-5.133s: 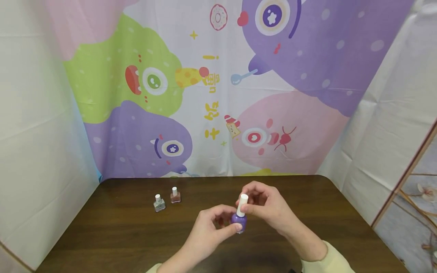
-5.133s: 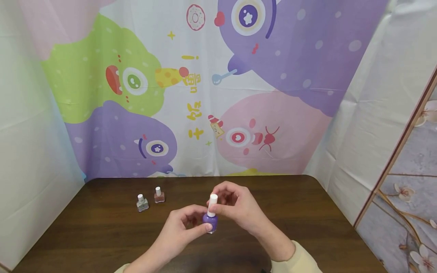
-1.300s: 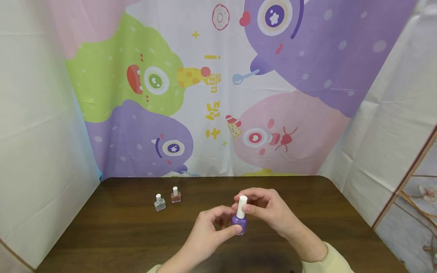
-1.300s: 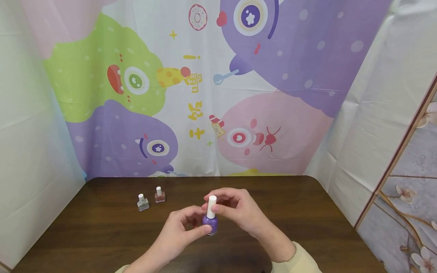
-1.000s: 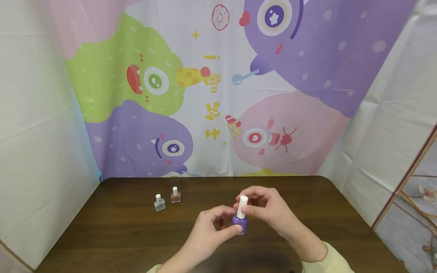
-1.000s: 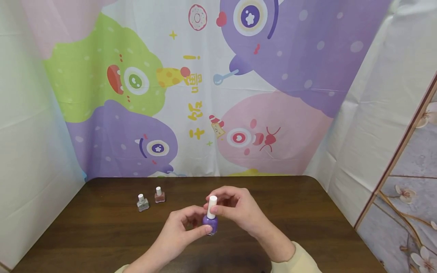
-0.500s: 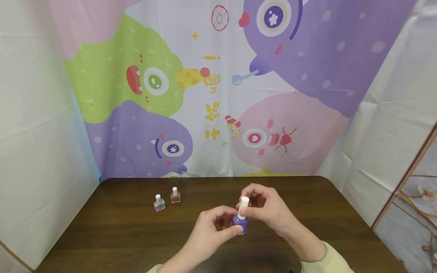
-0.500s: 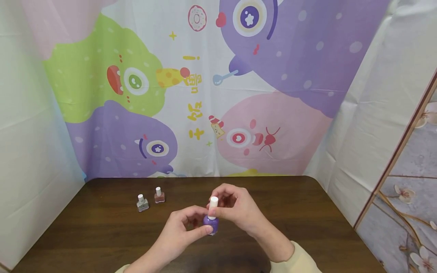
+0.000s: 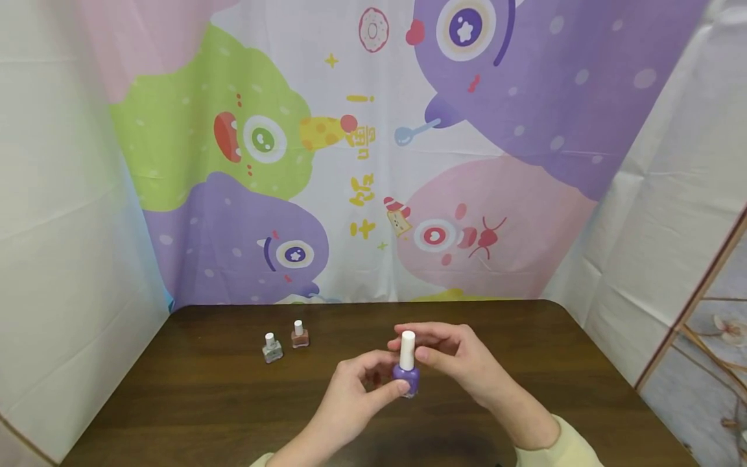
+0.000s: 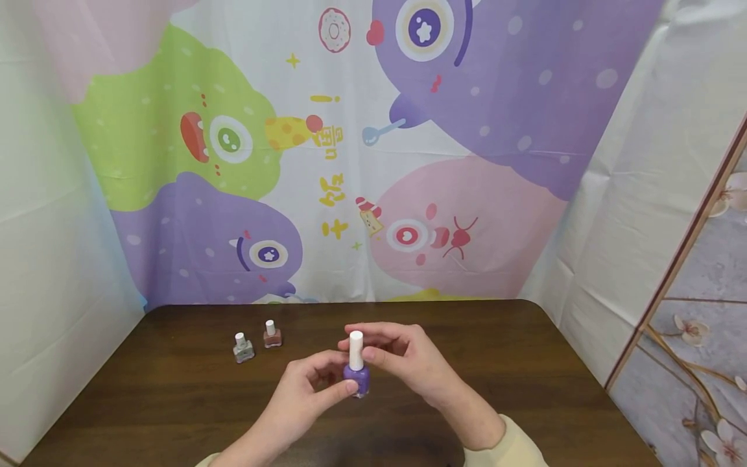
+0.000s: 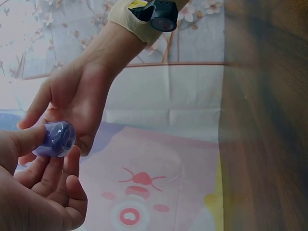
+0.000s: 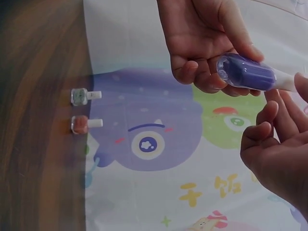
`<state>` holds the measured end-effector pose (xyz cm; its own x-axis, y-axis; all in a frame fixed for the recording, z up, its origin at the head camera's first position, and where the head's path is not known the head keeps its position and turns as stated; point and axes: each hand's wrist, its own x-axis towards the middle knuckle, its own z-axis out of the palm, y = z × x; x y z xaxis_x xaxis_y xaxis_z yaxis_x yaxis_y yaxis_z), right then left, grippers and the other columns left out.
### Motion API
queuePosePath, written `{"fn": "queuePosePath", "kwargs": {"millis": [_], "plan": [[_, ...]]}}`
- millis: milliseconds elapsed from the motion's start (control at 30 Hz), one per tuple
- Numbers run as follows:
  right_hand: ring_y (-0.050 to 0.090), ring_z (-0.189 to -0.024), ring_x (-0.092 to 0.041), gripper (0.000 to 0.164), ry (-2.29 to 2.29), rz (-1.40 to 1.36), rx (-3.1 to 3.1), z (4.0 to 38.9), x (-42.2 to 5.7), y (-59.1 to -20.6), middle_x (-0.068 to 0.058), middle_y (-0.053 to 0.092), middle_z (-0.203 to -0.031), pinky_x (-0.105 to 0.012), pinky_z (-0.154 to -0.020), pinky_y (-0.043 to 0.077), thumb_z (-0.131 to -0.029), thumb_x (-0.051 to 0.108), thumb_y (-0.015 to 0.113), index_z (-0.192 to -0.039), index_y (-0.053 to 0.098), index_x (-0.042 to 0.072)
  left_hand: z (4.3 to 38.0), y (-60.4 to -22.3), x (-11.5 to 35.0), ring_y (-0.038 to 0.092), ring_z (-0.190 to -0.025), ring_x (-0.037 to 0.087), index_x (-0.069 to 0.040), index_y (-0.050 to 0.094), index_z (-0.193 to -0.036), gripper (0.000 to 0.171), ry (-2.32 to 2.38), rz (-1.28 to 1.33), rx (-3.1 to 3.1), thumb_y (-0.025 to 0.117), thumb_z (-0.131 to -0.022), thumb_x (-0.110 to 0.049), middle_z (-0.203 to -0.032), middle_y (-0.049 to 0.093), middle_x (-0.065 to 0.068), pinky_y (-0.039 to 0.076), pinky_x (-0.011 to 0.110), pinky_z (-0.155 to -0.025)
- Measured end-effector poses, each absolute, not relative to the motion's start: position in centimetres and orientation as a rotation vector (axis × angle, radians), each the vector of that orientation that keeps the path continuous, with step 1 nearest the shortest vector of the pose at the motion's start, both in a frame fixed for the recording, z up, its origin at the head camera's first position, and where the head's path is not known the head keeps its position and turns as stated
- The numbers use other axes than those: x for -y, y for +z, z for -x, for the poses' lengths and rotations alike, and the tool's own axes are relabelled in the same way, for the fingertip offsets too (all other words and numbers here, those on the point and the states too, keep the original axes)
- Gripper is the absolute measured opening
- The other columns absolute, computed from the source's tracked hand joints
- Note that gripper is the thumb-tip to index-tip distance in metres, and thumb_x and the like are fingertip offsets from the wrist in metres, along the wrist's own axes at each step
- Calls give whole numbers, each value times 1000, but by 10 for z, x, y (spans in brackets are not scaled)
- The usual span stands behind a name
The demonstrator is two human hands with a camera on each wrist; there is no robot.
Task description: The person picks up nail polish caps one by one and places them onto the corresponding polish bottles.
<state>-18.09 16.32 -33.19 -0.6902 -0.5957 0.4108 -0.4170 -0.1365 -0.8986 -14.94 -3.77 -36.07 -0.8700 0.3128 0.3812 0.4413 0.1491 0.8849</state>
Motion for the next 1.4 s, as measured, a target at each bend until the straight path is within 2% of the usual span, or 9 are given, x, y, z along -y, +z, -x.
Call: {"fn": "queuePosePath", "kwargs": {"millis": [233, 500, 700, 867, 1067, 1400], "plan": [[66, -101, -21, 27, -1928, 1209, -1991, 180, -164, -332, -6, 71, -105, -36, -84, 53, -93, 0, 53, -119, 58, -7, 151, -362, 37, 55, -70, 5, -7, 69, -101, 23, -1810, 790, 2293, 73, -82, -20, -83, 70, 6, 46, 22, -62], [67, -92, -17, 20, -1972, 1201, -1986, 179, -163, -332, -3, 72, -98, -33, -81, 55, -91, -1, 56, -110, 61, -4, 150, -362, 35, 56, -70, 5, -8, 69, -100, 22, -1798, 781, 2300, 74, -81, -18, -81, 69, 5, 47, 22, -63], [63, -84, -10, 19, -1985, 1174, -2029, 176, -163, -331, 0, 69, -96, -27, -71, 54, -89, 1, 60, -107, 59, -6, 150, -361, 35, 58, -72, 6, -7, 69, -101, 24, -1807, 792, 2293, 75, -80, -19, -83, 69, 5, 48, 22, -66], [57, -77, -7, 18, -1999, 1159, -2053, 177, -162, -332, 2, 66, -93, -24, -64, 50, -88, 4, 64, -103, 58, -3, 150, -360, 35, 59, -73, 6, -8, 69, -101, 25, -1797, 811, 2275, 75, -80, -21, -84, 70, 5, 49, 23, -66], [54, -73, -5, 16, -2045, 1114, -2044, 178, -160, -333, 4, 65, -90, -19, -61, 46, -86, 6, 67, -100, 61, 6, 151, -362, 34, 57, -70, 5, -9, 69, -99, 25, -1782, 805, 2259, 76, -79, -23, -85, 70, 4, 47, 22, -64], [53, -73, -6, 18, -2052, 1080, -2055, 177, -161, -334, 4, 64, -90, -20, -63, 46, -85, 7, 69, -100, 59, 7, 150, -361, 32, 54, -67, 5, -18, 69, -96, 23, -1784, 730, 2307, 79, -76, -23, -84, 69, -5, 46, 22, -62]]}}
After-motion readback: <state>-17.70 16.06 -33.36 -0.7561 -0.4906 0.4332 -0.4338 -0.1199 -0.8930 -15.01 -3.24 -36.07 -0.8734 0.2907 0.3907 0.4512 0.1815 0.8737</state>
